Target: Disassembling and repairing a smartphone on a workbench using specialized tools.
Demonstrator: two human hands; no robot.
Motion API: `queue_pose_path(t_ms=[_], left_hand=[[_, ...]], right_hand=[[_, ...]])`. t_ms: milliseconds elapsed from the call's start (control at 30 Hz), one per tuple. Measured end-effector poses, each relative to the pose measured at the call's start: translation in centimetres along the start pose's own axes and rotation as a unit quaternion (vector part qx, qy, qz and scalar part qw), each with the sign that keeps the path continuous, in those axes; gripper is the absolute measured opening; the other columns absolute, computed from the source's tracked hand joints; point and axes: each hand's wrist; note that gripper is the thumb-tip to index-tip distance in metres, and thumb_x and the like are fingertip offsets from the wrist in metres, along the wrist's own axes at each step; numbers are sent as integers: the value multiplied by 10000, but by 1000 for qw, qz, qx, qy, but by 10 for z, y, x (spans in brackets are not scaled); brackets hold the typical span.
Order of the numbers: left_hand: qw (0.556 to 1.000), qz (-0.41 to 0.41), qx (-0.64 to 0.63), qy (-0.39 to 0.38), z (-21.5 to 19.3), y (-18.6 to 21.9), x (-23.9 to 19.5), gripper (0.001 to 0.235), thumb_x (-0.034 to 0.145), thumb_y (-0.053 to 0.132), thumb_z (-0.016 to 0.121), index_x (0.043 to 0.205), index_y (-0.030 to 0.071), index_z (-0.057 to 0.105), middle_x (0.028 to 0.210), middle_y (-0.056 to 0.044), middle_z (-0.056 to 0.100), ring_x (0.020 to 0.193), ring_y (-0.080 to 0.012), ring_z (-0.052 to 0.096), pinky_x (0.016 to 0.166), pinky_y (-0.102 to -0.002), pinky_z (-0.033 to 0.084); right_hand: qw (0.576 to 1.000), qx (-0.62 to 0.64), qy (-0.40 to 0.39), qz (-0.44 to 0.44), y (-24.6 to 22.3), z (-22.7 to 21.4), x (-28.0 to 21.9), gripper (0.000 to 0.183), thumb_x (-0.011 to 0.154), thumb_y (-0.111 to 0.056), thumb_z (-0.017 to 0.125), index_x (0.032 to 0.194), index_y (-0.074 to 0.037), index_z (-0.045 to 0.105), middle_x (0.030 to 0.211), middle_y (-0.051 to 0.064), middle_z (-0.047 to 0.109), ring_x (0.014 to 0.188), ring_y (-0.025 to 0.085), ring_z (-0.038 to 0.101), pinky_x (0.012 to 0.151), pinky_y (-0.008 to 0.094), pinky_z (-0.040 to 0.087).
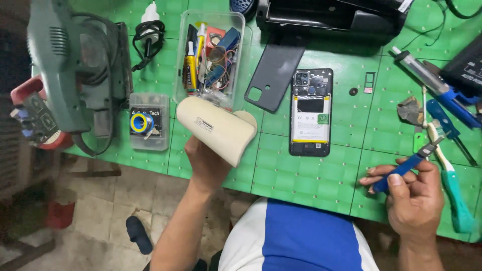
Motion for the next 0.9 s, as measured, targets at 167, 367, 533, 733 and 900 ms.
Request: queue_pose_path(t_ms=[167,367,533,733,900], left_hand=[[997,-20,-27,69,17,8,-13,322,952,126,680,1258,26,666,1219,-145,735,1126,-311,737,935,-413,617],[994,-36,42,99,36,8,-24,279,966,176,642,1207,34,651,1141,-154,727,1031,-374,718,825,-427,574],[975,-119,-146,116,47,7,-30,294,996,223,586,1255,86,590,1204,-133,654,1085,-396,632,862,-466,492],[286,-358,-888,33,44,-3,-41,507,1021,237,594,1517,248,485,1559,-32,494,1465,-270,437,1260,-492,325],[344,-310,-885,36,44,2,-27,480,990,200,693,1418,74,520,1457,-139,540,1391,-285,497,1247,-383,368]], right_hand=[[1000,25,-1,-19,6,-3,0,270,1063,-54,485,1269,31,333,1006,308,635,772,440,692,756,535,635],[999,29,4,-13,3,-2,1,265,1046,-35,497,1246,31,336,983,305,625,784,433,693,752,536,650],[998,68,12,-8,4,-2,-1,282,1027,-7,522,1261,-3,364,964,238,616,884,390,697,781,529,681],[996,88,2,-11,5,-4,1,276,1011,-46,560,1219,-36,379,951,205,644,900,342,715,780,503,697],[997,73,-3,-18,6,-3,1,296,1016,-65,565,1244,-36,379,954,208,639,881,348,713,772,508,693]])
Point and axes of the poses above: each hand's wrist, its own x-axis towards the middle knuckle, its own z-axis out of the palm, y = z × x
